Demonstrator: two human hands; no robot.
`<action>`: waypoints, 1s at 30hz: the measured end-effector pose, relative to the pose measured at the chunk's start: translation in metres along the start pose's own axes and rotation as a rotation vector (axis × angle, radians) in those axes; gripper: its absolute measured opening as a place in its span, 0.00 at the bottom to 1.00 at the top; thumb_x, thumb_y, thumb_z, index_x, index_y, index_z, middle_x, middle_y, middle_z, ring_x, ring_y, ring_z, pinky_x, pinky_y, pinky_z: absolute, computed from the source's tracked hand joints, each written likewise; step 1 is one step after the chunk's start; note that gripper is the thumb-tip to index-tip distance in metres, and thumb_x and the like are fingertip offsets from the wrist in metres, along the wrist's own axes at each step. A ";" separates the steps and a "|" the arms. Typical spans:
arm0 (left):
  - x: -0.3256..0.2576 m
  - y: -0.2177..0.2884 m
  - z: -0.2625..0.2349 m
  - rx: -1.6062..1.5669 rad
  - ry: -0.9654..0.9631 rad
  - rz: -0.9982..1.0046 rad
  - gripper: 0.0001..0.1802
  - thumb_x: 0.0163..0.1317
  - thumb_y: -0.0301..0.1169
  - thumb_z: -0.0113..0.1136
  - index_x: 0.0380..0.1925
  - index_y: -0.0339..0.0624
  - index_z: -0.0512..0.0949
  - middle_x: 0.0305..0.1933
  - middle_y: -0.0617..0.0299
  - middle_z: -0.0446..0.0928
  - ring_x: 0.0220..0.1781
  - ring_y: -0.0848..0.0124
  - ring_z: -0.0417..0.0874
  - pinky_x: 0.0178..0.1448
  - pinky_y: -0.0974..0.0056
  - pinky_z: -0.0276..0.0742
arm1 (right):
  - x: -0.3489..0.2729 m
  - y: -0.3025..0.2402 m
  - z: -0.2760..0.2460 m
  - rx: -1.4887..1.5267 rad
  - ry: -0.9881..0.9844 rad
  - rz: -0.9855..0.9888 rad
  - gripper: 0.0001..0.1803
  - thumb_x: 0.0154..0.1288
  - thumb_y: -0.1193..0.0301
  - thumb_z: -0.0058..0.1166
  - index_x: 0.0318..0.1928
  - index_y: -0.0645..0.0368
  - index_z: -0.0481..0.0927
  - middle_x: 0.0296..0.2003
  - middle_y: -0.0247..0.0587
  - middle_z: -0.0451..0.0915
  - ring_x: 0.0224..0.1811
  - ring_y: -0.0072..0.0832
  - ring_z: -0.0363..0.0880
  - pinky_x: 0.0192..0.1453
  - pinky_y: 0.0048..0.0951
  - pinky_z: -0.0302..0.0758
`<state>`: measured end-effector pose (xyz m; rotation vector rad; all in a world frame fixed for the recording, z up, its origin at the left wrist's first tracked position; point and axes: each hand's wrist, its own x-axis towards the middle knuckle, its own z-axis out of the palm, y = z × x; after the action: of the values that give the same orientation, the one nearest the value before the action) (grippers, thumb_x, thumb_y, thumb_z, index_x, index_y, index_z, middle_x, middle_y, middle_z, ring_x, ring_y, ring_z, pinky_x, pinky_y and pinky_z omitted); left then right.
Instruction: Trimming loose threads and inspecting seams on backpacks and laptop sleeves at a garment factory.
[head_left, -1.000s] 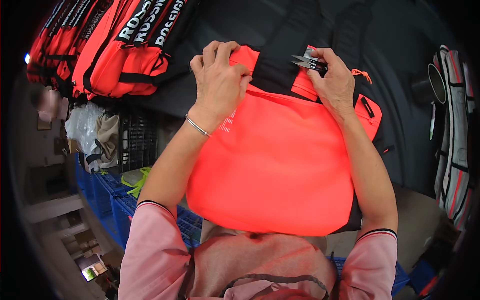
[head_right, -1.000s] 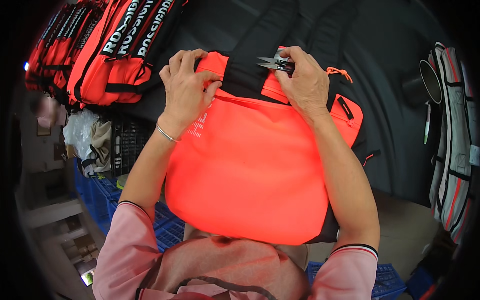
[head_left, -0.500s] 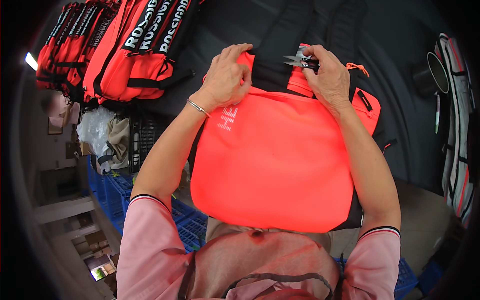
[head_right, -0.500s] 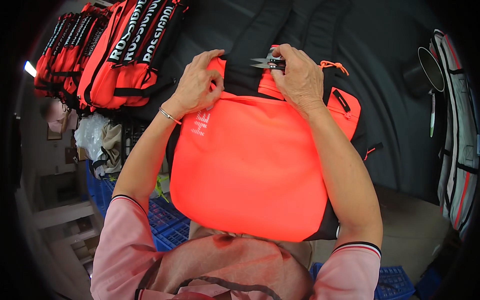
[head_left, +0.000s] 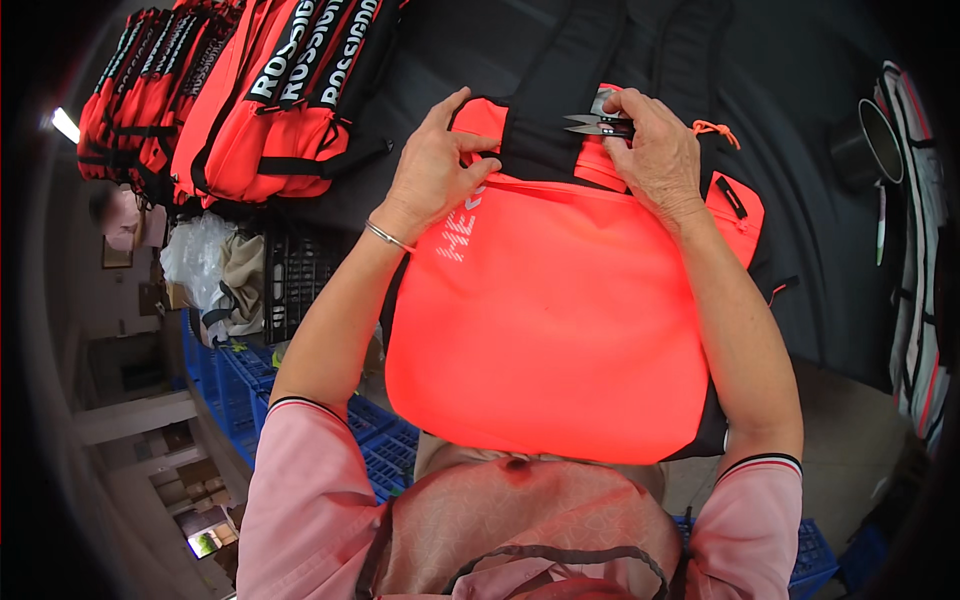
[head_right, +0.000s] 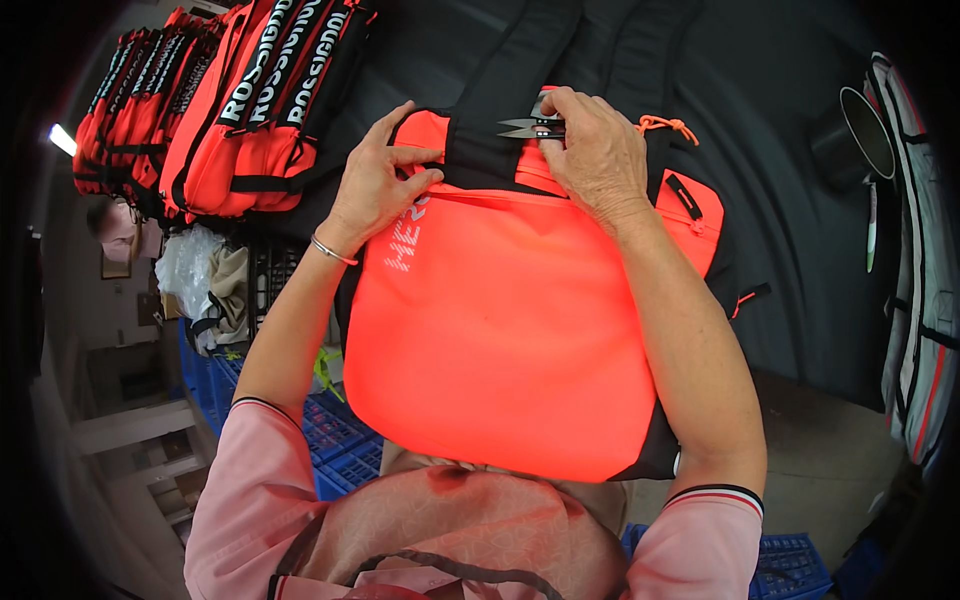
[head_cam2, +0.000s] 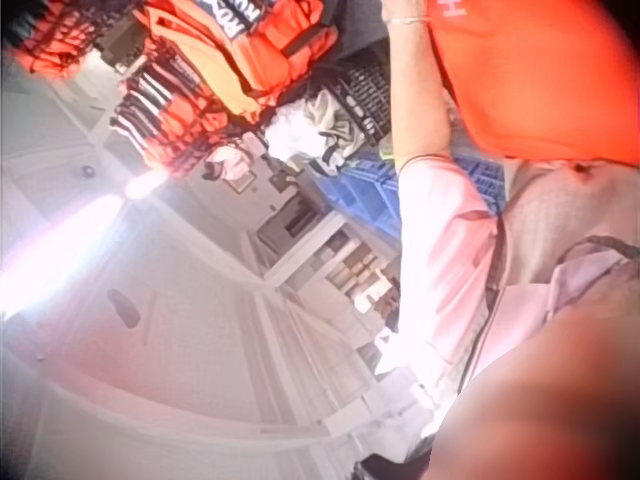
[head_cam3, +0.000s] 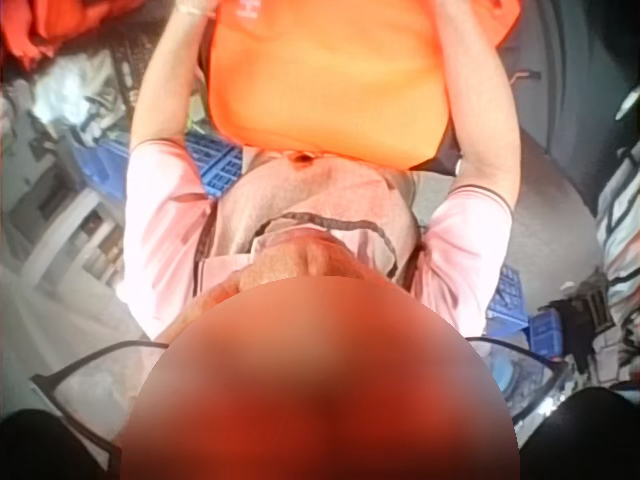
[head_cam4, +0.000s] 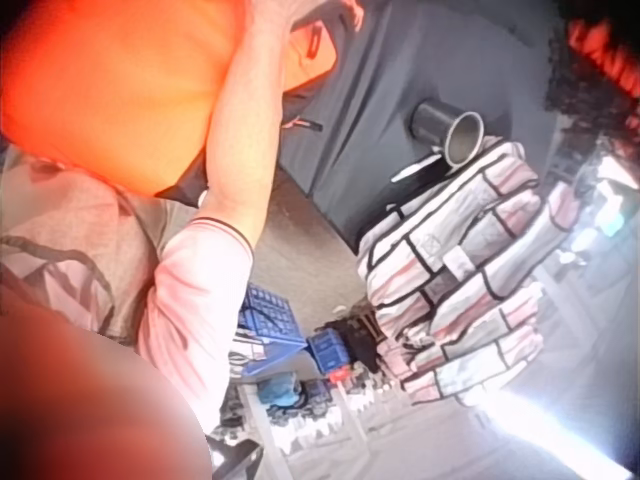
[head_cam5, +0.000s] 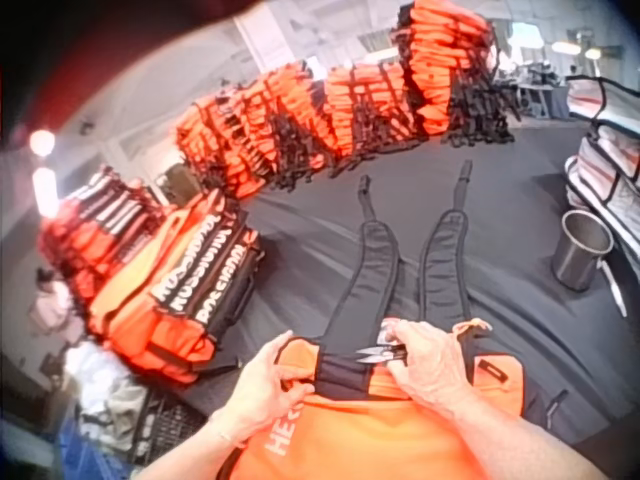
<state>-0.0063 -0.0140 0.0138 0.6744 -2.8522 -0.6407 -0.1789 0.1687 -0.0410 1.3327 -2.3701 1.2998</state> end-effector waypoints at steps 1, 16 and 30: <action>-0.002 -0.001 0.003 -0.006 -0.002 -0.026 0.14 0.50 0.31 0.72 0.39 0.42 0.87 0.71 0.52 0.64 0.68 0.58 0.71 0.66 0.62 0.71 | 0.001 -0.001 0.000 -0.012 0.002 -0.008 0.14 0.52 0.76 0.62 0.39 0.54 0.75 0.29 0.35 0.78 0.34 0.34 0.79 0.38 0.37 0.75; -0.004 0.004 0.028 0.461 0.250 0.290 0.04 0.52 0.24 0.66 0.27 0.36 0.80 0.69 0.50 0.66 0.65 0.49 0.71 0.66 0.54 0.70 | 0.000 -0.001 0.001 -0.040 -0.031 0.005 0.14 0.52 0.75 0.62 0.40 0.54 0.75 0.32 0.34 0.80 0.37 0.35 0.80 0.41 0.38 0.76; -0.018 -0.008 0.009 -0.026 0.216 0.317 0.15 0.55 0.30 0.68 0.15 0.35 0.76 0.48 0.50 0.81 0.63 0.51 0.74 0.72 0.52 0.64 | 0.000 -0.003 -0.002 -0.023 -0.053 0.011 0.12 0.52 0.74 0.63 0.38 0.53 0.76 0.31 0.32 0.80 0.37 0.34 0.80 0.41 0.37 0.76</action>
<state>0.0110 -0.0090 0.0016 0.2586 -2.6609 -0.5187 -0.1769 0.1689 -0.0379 1.3663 -2.4228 1.2517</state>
